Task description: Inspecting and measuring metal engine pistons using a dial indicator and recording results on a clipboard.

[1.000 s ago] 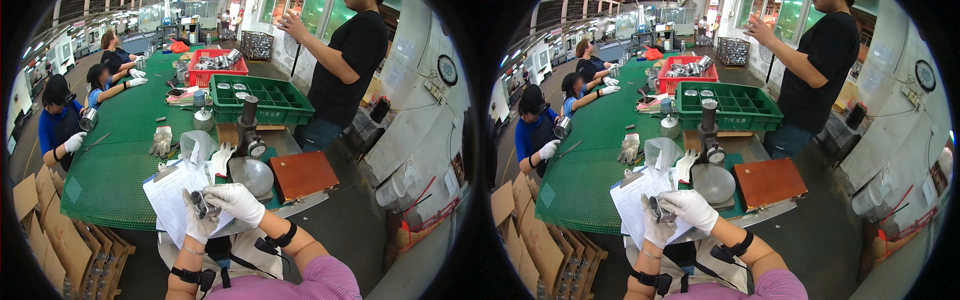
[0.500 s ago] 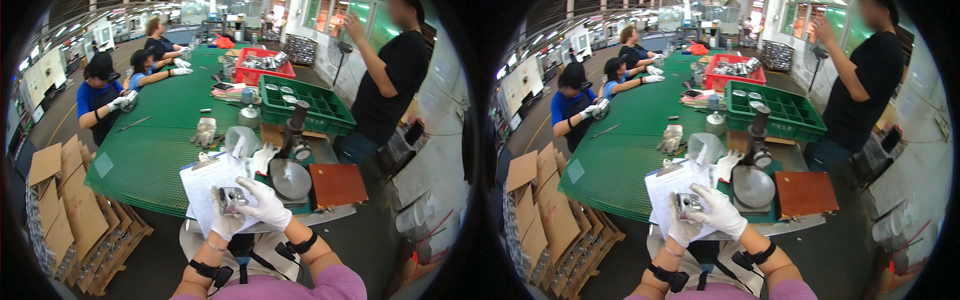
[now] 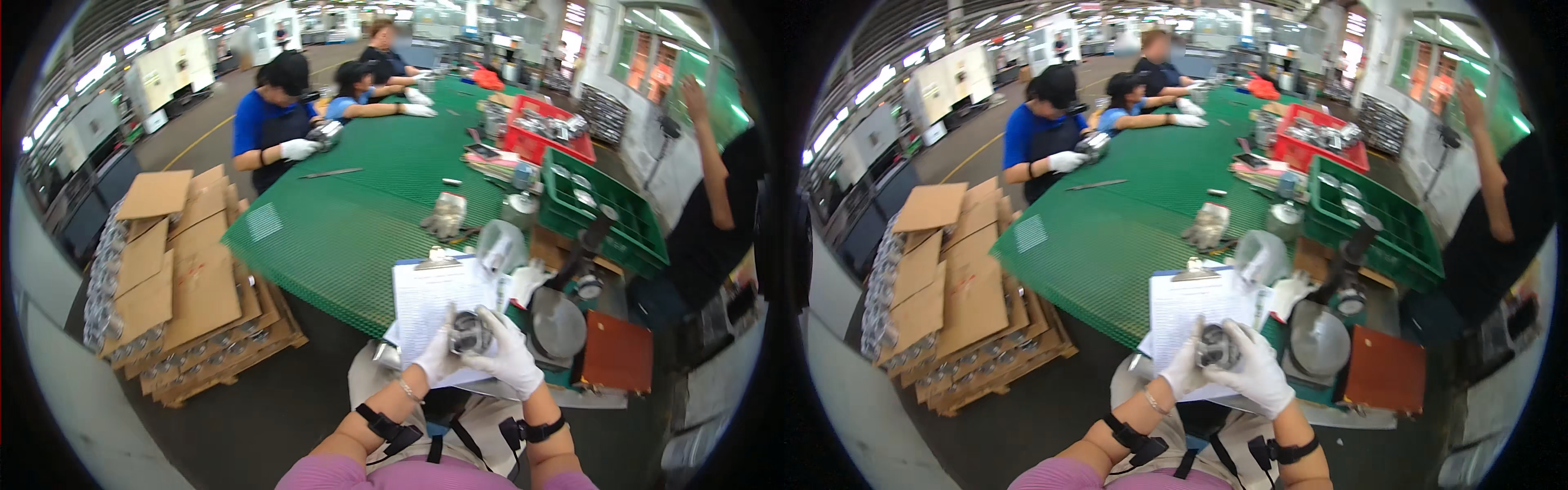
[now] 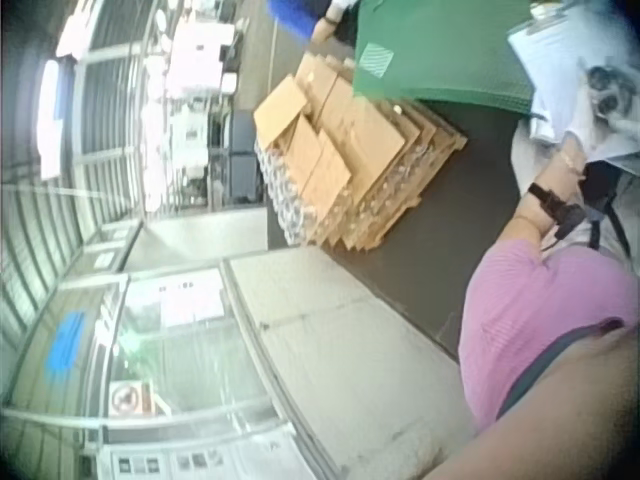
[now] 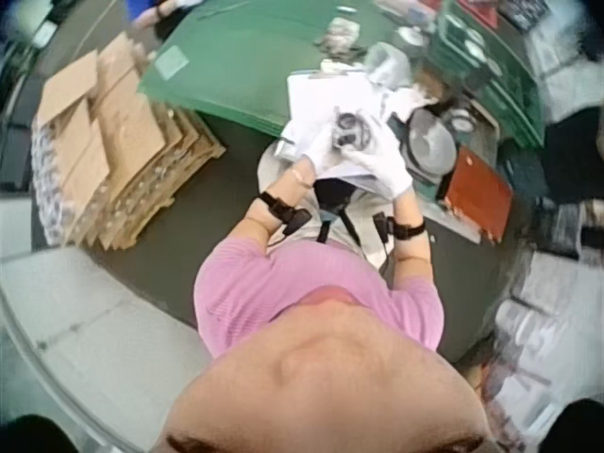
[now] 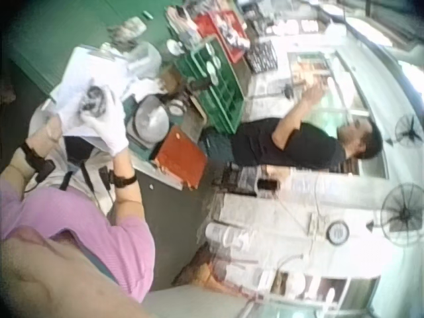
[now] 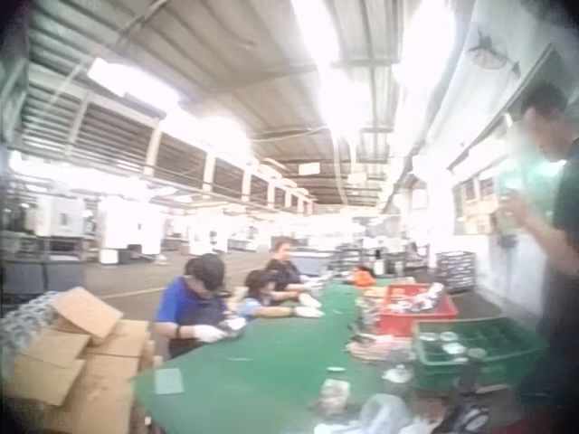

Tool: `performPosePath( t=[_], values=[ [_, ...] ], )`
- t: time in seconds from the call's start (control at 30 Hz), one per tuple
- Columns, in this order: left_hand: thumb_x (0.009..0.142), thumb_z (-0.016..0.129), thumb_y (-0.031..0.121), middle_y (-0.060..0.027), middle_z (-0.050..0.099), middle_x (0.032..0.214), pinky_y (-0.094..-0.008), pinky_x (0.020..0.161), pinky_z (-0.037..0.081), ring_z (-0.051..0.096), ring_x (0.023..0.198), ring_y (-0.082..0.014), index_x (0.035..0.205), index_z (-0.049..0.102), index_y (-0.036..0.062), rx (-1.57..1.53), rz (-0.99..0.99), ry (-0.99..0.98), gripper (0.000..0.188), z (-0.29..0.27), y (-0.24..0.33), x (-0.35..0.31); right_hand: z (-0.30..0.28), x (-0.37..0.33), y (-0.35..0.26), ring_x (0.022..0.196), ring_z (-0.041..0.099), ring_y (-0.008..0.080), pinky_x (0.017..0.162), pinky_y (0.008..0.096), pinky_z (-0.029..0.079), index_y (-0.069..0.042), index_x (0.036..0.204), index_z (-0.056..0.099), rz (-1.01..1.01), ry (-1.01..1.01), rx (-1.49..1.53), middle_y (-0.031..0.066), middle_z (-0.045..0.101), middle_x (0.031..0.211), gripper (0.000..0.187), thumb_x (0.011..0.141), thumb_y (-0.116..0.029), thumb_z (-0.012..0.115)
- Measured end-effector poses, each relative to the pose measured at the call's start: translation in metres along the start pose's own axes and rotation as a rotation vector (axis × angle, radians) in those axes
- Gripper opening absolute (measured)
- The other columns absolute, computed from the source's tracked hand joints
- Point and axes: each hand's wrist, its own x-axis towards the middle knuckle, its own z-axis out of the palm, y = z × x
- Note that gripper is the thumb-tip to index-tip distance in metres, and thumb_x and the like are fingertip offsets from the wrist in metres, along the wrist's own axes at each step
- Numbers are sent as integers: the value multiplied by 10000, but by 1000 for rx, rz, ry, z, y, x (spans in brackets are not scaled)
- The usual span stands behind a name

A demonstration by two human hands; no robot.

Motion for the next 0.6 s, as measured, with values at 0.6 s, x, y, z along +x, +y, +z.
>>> performPosePath(
  t=[0.6],
  values=[
    [964, 482, 525, -90, 610, 1240, -429, 1060, 410, 550, 1169, -252, 1275, 558, 106, -373, 62, -190, 527, -37, -22, 3, 19, 9, -31, 1043, 622, 404, 886, 407, 512, 38, 1233, 559, 6, 97, -75, 264, 601, 1173, 622, 767, -328, 746]
  ],
)
